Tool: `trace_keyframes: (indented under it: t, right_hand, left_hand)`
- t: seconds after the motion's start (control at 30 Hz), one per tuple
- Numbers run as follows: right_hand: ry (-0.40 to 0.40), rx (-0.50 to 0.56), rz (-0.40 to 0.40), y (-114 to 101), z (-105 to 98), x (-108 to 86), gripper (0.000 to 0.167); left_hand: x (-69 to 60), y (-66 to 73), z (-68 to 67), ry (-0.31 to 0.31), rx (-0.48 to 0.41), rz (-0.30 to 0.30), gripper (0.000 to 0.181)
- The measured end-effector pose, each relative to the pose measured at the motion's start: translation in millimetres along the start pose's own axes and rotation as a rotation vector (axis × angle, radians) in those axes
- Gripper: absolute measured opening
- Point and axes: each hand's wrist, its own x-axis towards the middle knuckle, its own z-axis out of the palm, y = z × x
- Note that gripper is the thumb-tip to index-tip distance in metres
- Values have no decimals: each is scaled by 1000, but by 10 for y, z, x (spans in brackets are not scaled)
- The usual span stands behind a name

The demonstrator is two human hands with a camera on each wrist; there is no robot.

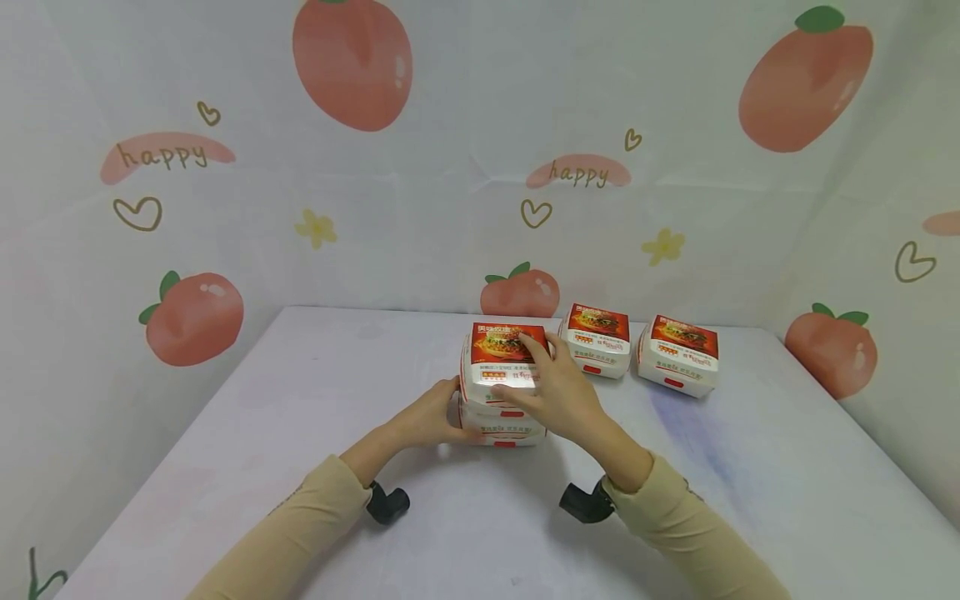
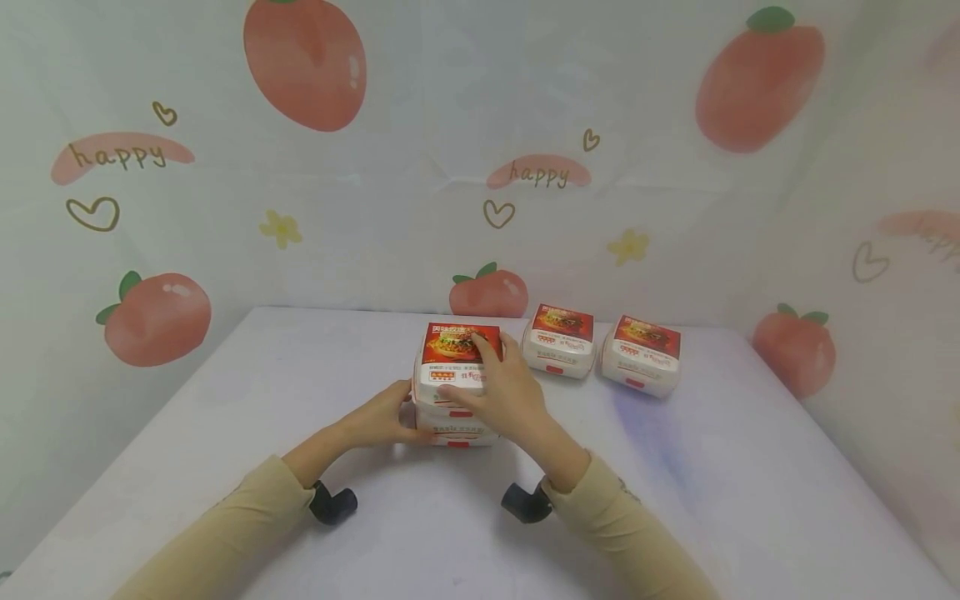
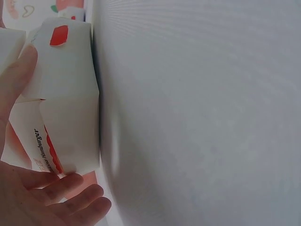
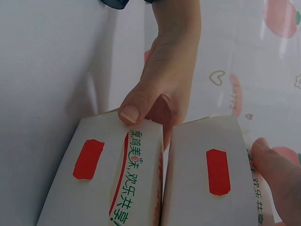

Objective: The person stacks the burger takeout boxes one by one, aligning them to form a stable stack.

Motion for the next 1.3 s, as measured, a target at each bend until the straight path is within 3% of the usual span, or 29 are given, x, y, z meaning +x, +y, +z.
trace_keyframes:
  t: [0.5, 0.8, 1.0, 1.13, 1.3]
  right_hand:
    - [3, -13, 5, -5, 3, 3, 89]
    - [2, -14, 10, -14, 0, 9, 91]
    - [-12, 4, 24, -17, -29, 6, 89]
    - [-14, 13, 28, -1, -74, 2, 86]
    - [10, 59, 29, 67, -152, -16, 81]
  left_hand:
    - [-1, 8, 5, 12, -5, -27, 85]
    - [-29, 56, -39, 54, 41, -139, 111]
    - [-73, 126, -128, 87, 63, -166, 116]
    - [-100, 173, -180, 115, 58, -167, 117]
    - [-123, 211, -192, 146, 29, -125, 112]
